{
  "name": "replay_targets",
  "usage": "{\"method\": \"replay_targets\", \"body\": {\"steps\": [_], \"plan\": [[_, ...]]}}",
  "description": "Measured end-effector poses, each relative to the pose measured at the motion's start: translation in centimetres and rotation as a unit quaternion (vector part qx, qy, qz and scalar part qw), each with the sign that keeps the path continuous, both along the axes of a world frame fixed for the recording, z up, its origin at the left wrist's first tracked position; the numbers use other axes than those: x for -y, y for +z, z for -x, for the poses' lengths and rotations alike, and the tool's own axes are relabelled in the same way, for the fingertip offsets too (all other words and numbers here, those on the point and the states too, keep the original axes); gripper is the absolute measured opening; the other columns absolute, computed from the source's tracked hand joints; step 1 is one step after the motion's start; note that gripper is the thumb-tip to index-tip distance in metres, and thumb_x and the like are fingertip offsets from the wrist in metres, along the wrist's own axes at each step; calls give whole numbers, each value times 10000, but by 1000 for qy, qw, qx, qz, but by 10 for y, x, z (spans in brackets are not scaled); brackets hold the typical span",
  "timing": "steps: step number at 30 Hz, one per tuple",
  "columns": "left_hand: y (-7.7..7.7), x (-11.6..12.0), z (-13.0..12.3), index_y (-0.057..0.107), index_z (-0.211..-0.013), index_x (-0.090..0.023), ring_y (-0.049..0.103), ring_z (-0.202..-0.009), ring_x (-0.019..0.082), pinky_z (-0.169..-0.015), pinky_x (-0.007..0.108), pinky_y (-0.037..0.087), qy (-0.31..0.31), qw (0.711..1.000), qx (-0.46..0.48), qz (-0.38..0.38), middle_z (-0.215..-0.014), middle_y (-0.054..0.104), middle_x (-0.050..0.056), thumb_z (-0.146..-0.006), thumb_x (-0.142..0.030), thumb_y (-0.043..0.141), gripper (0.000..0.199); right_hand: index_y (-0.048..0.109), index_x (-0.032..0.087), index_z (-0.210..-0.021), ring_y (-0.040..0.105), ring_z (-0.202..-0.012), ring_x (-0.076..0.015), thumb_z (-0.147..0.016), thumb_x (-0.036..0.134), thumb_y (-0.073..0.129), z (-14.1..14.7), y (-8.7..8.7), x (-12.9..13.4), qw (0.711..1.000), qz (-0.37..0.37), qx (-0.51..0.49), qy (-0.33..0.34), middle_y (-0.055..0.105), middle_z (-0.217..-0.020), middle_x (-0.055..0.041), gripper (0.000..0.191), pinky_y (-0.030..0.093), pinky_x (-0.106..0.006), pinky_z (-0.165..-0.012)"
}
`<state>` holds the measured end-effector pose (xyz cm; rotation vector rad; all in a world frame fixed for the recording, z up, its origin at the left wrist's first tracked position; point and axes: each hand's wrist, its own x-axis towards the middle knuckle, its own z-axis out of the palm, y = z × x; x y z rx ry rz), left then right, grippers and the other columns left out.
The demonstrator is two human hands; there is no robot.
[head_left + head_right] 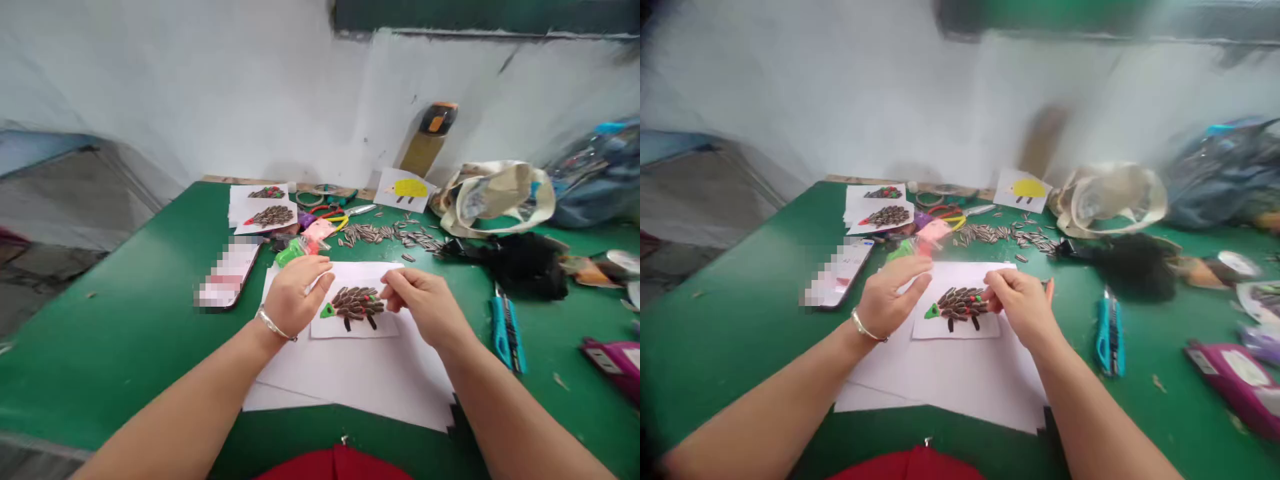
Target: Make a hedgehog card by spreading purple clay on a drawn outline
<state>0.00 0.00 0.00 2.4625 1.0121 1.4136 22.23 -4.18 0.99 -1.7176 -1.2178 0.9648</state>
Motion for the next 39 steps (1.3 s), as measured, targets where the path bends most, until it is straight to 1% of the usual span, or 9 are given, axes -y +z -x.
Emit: {"method": "replay_targets", "body": {"steps": [4, 8, 12, 19, 22, 28, 32, 35, 39], "plan": [[-1, -1, -3, 714, -937, -123, 698, -915, 204, -894, 362, 549, -10, 1000, -2, -7, -955, 749, 105, -872, -172, 611, 131, 659, 172, -622, 510, -477, -105, -776, 483, 623, -7, 0, 1, 1000, -16, 12, 1, 582, -498, -1, 349, 459, -282, -595], [-2, 0, -3, 710, -919, -138, 700, -899, 205, -871, 362, 556, -13, 1000, -7, -12, -942, 749, 100, -868, -172, 615, 114, 709, 180, -811, 599, -583, -143, -744, 383, 663, -6, -6, 0, 999, -32, -26, 9, 664, -619, -28, 219, 491, -332, -668], [-1, 0, -3, 708, -913, -152, 700, -893, 199, -864, 360, 556, -12, 1000, -13, -8, -941, 749, 93, -874, -176, 608, 110, 709, 187, -948, 646, -631, -158, -797, 381, 602, -3, -14, -3, 997, -34, -72, -6, 716, -761, -74, 268, 508, -377, -711], [-3, 0, -3, 710, -905, -140, 698, -889, 198, -867, 357, 552, -7, 1000, -8, 8, -937, 748, 99, -876, -183, 608, 115, 690, 177, -669, 566, -513, -137, -781, 506, 611, -9, -7, -1, 1000, -1, 25, 8, 643, -564, -40, 356, 493, -339, -651], [-4, -1, -2, 710, -902, -144, 697, -893, 198, -871, 358, 549, -7, 1000, -10, 18, -942, 747, 96, -880, -188, 601, 119, 708, 200, -741, 605, -574, -163, -760, 465, 630, -7, -7, 0, 998, -3, 53, 23, 655, -590, -23, 277, 491, -389, -737], [-4, -5, 1, 708, -911, -159, 692, -906, 205, -879, 366, 543, 1, 999, -8, 32, -943, 746, 81, -890, -210, 586, 133, 674, 299, -1020, 676, -788, -174, -876, 334, 474, 0, -12, -1, 994, 11, 112, 15, 736, -865, 12, 248, 234, -584, -1032], [-4, -9, 4, 712, -900, -158, 691, -916, 208, -882, 361, 538, 8, 998, 2, 57, -950, 747, 83, -899, -227, 572, 156, 685, 242, -819, 643, -694, -168, -869, 388, 494, 7, -5, -3, 989, -10, 140, 38, 704, -733, 5, 245, 419, -409, -872], [-5, -12, 6, 714, -900, -173, 691, -914, 203, -874, 351, 536, 17, 996, 4, 84, -949, 748, 68, -908, -244, 555, 175, 696, 241, -718, 612, -698, -173, -850, 407, 522, 15, 4, -7, 977, -44, 196, 72, 656, -655, 2, 275, 446, -301, -723], [-6, -14, 7, 716, -891, -185, 691, -902, 193, -862, 337, 536, 28, 994, 0, 108, -941, 749, 49, -907, -266, 550, 186, 710, 251, -898, 600, -709, -160, -819, 272, 543, 24, 8, -20, 968, -58, 207, 127, 687, -759, 3, 186, 442, -266, -682]]}}
